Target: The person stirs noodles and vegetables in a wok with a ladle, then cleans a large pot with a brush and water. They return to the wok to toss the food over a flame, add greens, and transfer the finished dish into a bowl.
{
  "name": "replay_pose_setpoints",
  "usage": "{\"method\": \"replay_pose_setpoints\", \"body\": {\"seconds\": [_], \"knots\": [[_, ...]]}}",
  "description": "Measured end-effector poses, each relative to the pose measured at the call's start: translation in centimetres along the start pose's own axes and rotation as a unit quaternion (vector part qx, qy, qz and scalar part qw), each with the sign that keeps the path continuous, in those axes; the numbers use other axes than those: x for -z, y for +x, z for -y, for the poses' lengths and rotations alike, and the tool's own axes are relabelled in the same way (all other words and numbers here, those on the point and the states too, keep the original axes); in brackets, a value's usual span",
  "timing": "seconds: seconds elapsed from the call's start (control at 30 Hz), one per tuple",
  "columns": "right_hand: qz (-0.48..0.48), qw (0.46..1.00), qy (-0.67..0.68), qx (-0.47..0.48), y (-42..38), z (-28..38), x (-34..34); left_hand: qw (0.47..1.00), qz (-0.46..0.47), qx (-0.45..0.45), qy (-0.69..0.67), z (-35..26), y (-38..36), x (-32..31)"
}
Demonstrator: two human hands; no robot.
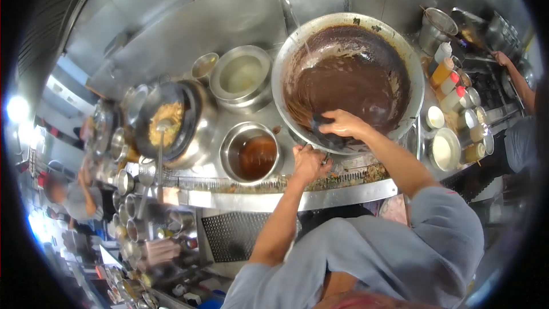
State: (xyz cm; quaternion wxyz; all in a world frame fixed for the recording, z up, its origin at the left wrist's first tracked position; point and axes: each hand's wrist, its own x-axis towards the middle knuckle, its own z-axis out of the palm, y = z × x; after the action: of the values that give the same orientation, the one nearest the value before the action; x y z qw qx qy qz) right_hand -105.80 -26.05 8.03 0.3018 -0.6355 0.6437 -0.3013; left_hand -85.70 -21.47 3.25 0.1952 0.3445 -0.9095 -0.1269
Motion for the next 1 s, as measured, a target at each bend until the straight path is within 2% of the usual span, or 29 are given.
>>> {"method": "replay_pose_setpoints", "body": {"seconds": [0.03, 0.1, 0.17, 0.23, 0.27, 0.3, 0.37, 0.43, 0.47, 0.5, 0.57, 0.67, 0.7, 0.77, 0.87, 0.9, 0.93, 0.97, 1.0], "knots": [[0.016, 0.999, -0.041, 0.023, -0.3, -0.2, 1.3, 1.0, -0.005, 0.0, 0.0, 0.0, 0.3, 0.1], [0.212, 0.97, -0.082, -0.084, 5.3, 2.7, 5.3, 1.0, 0.008, 0.006, -0.013, -0.2, -0.1, 0.1], [0.016, 0.987, 0.119, -0.107, 9.9, -0.3, 2.5, 1.0, 0.023, 0.02, -0.001, -0.3, 0.2, 0.2], [-0.027, 0.962, 0.21, -0.17, 9.5, 0.9, 0.7, 1.0, 0.022, 0.02, 0.003, 0.0, 0.7, 0.1], [0.03, 0.971, 0.184, -0.15, 7.8, 1.3, 0.9, 0.999, 0.027, 0.016, 0.003, -0.2, 0.6, 0.4], [0.059, 0.988, 0.103, -0.104, 5.5, 1.3, 1.0, 0.999, 0.034, 0.012, 0.003, -0.2, 0.2, 0.5], [0.143, 0.988, 0.046, -0.036, 0.8, 0.8, 2.2, 1.0, 0.017, 0.002, 0.014, 0.0, 0.1, 0.1], [0.195, 0.979, 0.005, -0.05, -0.2, 2.8, 5.9, 1.0, 0.009, 0.008, 0.005, 0.0, 0.1, -0.1], [0.203, 0.978, -0.007, -0.056, 2.2, 2.2, 6.3, 1.0, 0.011, 0.008, 0.006, 0.0, 0.0, 0.0], [0.156, 0.984, 0.044, -0.072, 4.8, 1.6, 5.7, 1.0, 0.022, 0.011, 0.008, 0.0, 0.0, 0.1], [0.119, 0.988, 0.04, -0.093, 8.3, 3.8, 5.5, 0.999, 0.031, 0.014, 0.008, -0.3, 0.1, 0.1], [0.085, 0.984, 0.097, -0.122, 5.7, 4.7, 4.0, 0.999, 0.032, 0.012, 0.019, -0.1, 0.1, -0.1], [0.115, 0.988, 0.076, -0.067, 5.4, 0.8, 2.1, 1.0, 0.005, 0.006, 0.007, -0.1, 0.1, -0.3], [0.179, 0.983, 0.002, -0.041, 0.6, 2.1, 4.5, 1.0, -0.021, -0.002, -0.004, 0.1, 0.2, -0.3], [0.204, 0.976, -0.071, -0.02, 5.7, 1.3, 6.1, 0.999, 0.033, 0.02, 0.008, -0.2, 0.2, 0.1], [0.161, 0.986, 0.02, -0.023, 7.7, 1.8, 5.8, 1.0, 0.022, 0.014, 0.006, -0.2, 0.4, 0.1], [0.101, 0.994, 0.005, -0.041, 11.0, 1.0, 4.1, 1.0, 0.015, 0.011, 0.002, -0.3, 0.2, 0.0], [0.014, 0.987, 0.128, -0.095, 10.1, 3.0, 3.9, 1.0, 0.016, 0.011, 0.001, -0.4, 0.0, -0.1], [0.006, 0.988, 0.122, -0.094, 9.3, 4.0, 3.3, 1.0, 0.009, 0.002, 0.007, -0.1, 0.1, -0.2]]}}
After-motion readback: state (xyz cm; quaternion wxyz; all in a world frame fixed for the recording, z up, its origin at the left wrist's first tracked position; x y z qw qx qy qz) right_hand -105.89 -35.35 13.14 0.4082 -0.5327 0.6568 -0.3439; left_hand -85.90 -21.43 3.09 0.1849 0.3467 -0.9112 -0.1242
